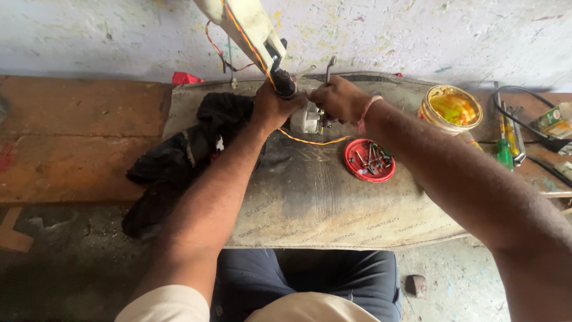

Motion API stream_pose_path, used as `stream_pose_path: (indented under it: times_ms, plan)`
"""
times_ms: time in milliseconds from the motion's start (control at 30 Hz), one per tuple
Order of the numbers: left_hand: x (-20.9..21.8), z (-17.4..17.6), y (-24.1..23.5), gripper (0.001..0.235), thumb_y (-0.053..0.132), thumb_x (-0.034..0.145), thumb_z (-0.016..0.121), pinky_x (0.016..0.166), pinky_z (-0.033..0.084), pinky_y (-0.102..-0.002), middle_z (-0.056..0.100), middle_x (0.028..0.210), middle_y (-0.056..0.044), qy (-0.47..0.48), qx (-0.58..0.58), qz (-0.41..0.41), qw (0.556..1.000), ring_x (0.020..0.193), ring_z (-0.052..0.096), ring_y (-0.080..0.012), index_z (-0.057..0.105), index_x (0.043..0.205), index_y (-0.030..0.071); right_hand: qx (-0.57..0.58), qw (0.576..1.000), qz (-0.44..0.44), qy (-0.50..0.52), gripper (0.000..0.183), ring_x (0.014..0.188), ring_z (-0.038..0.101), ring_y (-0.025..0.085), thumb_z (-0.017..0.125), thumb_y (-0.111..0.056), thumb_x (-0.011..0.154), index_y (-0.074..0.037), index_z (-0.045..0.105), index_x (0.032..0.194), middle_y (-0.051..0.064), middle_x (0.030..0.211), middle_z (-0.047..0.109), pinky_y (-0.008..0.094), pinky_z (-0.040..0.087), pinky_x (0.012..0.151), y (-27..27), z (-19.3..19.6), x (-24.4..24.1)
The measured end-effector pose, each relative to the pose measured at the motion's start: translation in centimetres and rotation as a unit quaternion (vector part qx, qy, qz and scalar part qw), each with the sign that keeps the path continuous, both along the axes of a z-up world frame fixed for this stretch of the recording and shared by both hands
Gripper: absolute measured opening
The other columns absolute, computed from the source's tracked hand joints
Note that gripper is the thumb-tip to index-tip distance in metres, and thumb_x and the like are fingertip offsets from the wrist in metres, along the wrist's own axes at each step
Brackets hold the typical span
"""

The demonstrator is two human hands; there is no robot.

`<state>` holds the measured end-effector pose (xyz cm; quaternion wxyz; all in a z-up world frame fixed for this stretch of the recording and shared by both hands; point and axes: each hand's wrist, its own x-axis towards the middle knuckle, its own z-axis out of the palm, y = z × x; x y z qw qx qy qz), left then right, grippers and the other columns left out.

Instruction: The person disassembles and works on an electric fan motor at a wooden workbench, using a screwdriver, pliers, and a hammer to remove screws and metal components.

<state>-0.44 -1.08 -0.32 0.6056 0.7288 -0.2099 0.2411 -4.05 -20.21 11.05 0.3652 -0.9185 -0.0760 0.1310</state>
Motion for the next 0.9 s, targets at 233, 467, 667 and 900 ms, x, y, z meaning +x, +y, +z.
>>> stream_pose_path:
  times_ms: [233, 467, 667, 900]
  plan:
    - [-0.2, 0.4, 0.2, 0.054, 0.037, 0.072, 0.095, 0.075, 0.057, -0.035, 0.07, 0.088, -0.002, -0.01, 0.006, -0.005, 1.0, 0.082, 0.069, -0.0157, 0.063, 0.103, 0.006, 0.017, 0.997, -0.051, 0.06, 0.038, 0.05, 0.06, 0.019, 0.063, -0.039, 0.095, -0.003, 0.067, 0.082, 0.008, 0.063, 0.063, 0.036, 0.044, 0.04, 0.2, 0.8, 1.0]
    - [-0.7, 0.7, 0.3, 0.052, 0.042, 0.076, 0.094, 0.072, 0.055, -0.035, 0.067, 0.083, -0.002, -0.013, 0.031, -0.005, 0.999, 0.077, 0.065, -0.0164, 0.063, 0.097, 0.007, 0.03, 0.996, -0.051, 0.06, 0.04, 0.047, 0.061, 0.02, 0.062, -0.036, 0.098, 0.0, 0.065, 0.079, 0.009, 0.063, 0.06, 0.038, 0.046, 0.038, 0.3, 0.9, 1.6]
    - [-0.6, 0.7, 0.4, 0.048, 0.043, 0.077, 0.093, 0.072, 0.055, -0.035, 0.068, 0.081, -0.003, -0.019, 0.038, -0.034, 0.999, 0.076, 0.067, -0.0164, 0.064, 0.095, 0.007, 0.055, 0.994, -0.058, 0.079, 0.038, 0.047, 0.06, 0.024, 0.062, -0.033, 0.099, 0.001, 0.065, 0.084, 0.01, 0.064, 0.059, 0.042, 0.044, 0.038, -0.3, -0.5, 3.0]
    - [-1.2, 0.8, 0.9, 0.057, 0.044, 0.074, 0.093, 0.077, 0.056, -0.035, 0.073, 0.09, -0.006, -0.019, 0.062, -0.043, 0.997, 0.083, 0.07, -0.0178, 0.066, 0.106, 0.006, -0.383, 0.854, 0.226, -0.27, 0.032, 0.075, 0.072, 0.035, 0.072, -0.025, 0.08, -0.01, 0.071, 0.108, 0.016, 0.085, 0.073, 0.046, 0.058, 0.063, -1.0, -4.6, 4.5]
